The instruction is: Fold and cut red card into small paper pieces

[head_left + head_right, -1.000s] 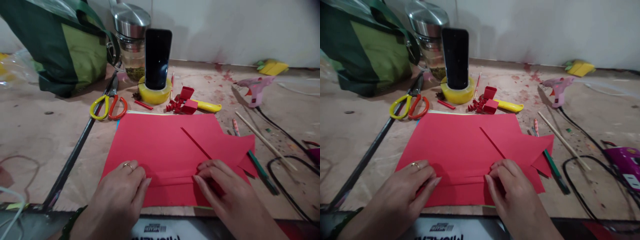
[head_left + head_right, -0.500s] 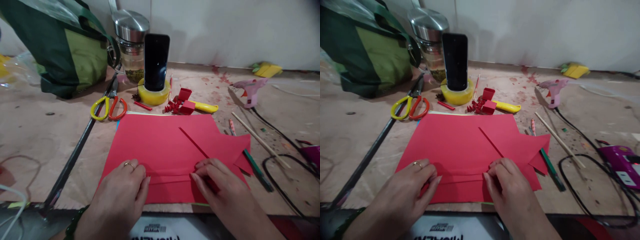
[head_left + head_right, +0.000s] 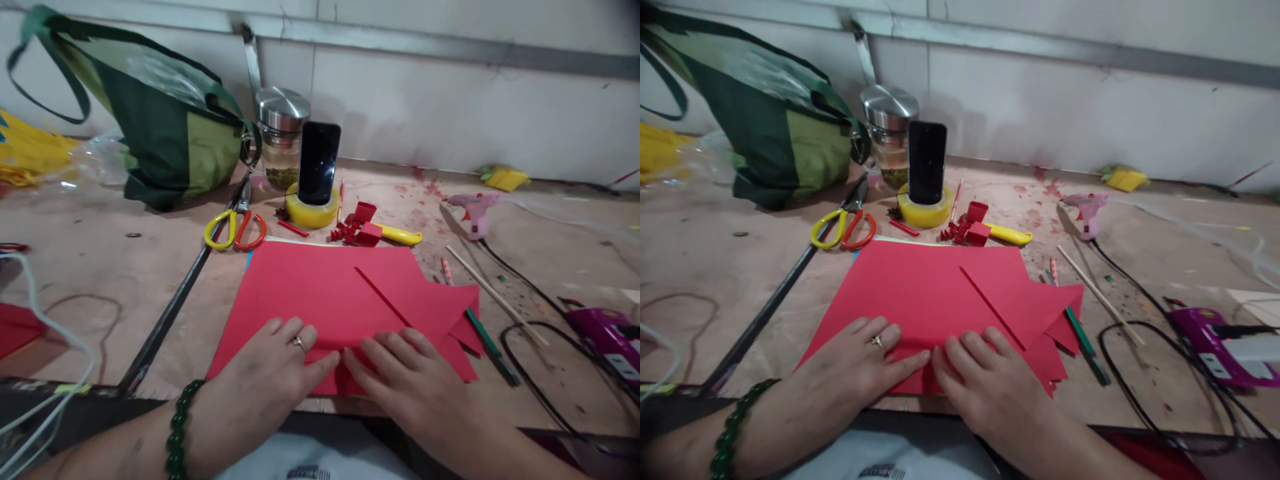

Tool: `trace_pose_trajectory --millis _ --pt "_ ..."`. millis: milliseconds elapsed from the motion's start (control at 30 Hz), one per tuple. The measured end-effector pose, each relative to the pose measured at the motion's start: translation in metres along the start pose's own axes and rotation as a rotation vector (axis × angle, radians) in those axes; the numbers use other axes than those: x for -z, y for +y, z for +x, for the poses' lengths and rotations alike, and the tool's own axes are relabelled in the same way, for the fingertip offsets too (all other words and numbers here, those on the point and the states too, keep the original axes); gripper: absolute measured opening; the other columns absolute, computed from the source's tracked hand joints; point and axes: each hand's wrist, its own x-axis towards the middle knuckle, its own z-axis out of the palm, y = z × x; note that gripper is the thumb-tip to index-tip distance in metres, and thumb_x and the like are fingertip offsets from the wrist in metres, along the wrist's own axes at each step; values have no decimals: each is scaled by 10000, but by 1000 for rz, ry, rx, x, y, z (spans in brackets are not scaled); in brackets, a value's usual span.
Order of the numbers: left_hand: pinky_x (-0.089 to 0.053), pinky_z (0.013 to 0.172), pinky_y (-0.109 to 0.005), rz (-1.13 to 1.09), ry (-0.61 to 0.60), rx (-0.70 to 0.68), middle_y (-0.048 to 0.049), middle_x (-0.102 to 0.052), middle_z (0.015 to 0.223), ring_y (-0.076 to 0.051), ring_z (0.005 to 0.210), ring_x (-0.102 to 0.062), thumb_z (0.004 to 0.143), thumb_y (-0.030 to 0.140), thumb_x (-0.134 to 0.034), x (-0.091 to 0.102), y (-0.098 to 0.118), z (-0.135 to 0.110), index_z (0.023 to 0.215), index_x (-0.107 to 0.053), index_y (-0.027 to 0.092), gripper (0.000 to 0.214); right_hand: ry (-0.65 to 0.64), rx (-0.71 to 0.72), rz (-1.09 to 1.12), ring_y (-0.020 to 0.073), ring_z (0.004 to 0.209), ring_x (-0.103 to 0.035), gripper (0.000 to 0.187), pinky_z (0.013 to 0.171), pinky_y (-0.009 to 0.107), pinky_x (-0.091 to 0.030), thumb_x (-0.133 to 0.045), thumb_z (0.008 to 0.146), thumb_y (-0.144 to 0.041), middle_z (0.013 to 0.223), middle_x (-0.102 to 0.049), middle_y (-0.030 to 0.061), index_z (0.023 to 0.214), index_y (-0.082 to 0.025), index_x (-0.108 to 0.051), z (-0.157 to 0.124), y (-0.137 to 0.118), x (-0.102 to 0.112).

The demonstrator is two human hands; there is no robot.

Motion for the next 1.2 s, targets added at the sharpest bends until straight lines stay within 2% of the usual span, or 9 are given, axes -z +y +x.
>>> trace_pose_trajectory --millis 167,267,367,500,633,733,933,1033,1200 --pt "-403 881 -443 25 11 28 -95 -535 1111 -270 1025 -480 897 119 -405 -5 2 -5 1297 -467 262 428 -13 99 1 217 857 -509 452 783 380 -337 -208 992 -175 995 -669 69 1026 -112 -654 -9 7 3" --pt "-401 878 -437 26 34 76 -102 -523 1154 -267 1035 -469 882 82 -408 -13 1 -18 1320 -452 267 478 -44 64 -56 234 865 -509 422 780 391 -340 -231 977 -148 957 -672 83 1069 -102 -641 -26 14 6" --pt "-430 799 -415 5 13 129 -101 -550 1078 -247 922 -494 846 23 -383 -18 -1 -31 1317 -466 259 534 -34 26 -86 250 858 -517 416 753 402 -356 -239 959 -117 925 -673 92 1062 -105 -642 -45 22 6" --pt "-441 770 -423 -54 30 176 -113 -561 1021 -244 867 -499 834 34 -382 -10 0 -40 1246 -541 203 472 -32 -72 -21 224 747 -519 350 678 374 -392 -321 931 -110 804 -649 83 1000 -128 -664 -58 28 12" --pt "-436 791 -432 -125 83 214 -99 -560 977 -252 896 -496 879 188 -444 3 4 -31 988 -649 191 232 90 -169 106 194 716 -515 221 644 331 -418 -456 858 -78 749 -615 72 833 -153 -663 -46 20 26" --pt "-435 811 -429 -134 81 215 -89 -570 964 -251 912 -498 911 287 -459 7 7 -13 818 -638 172 232 151 -155 141 203 829 -545 207 726 342 -446 -485 841 -79 893 -651 83 935 -159 -651 -25 8 29" --pt "-462 728 -337 -159 28 133 -65 -591 915 -197 825 -539 944 177 -371 -1 6 11 937 -614 164 244 -103 -41 208 184 760 -550 134 662 307 -458 -597 848 -215 809 -629 65 961 -160 -645 2 6 2" --pt "-461 720 -320 -138 17 129 -61 -591 884 -187 808 -540 951 178 -352 -2 4 13 888 -616 161 273 -112 -68 222 173 733 -534 112 628 289 -440 -558 869 -177 802 -606 67 919 -149 -655 1 10 -7" --pt "-466 734 -331 -136 27 157 -62 -592 861 -193 815 -548 953 169 -331 1 0 15 878 -608 157 287 -66 -143 212 158 696 -540 248 611 267 -421 -432 916 -107 733 -585 53 858 -156 -668 2 12 -7"
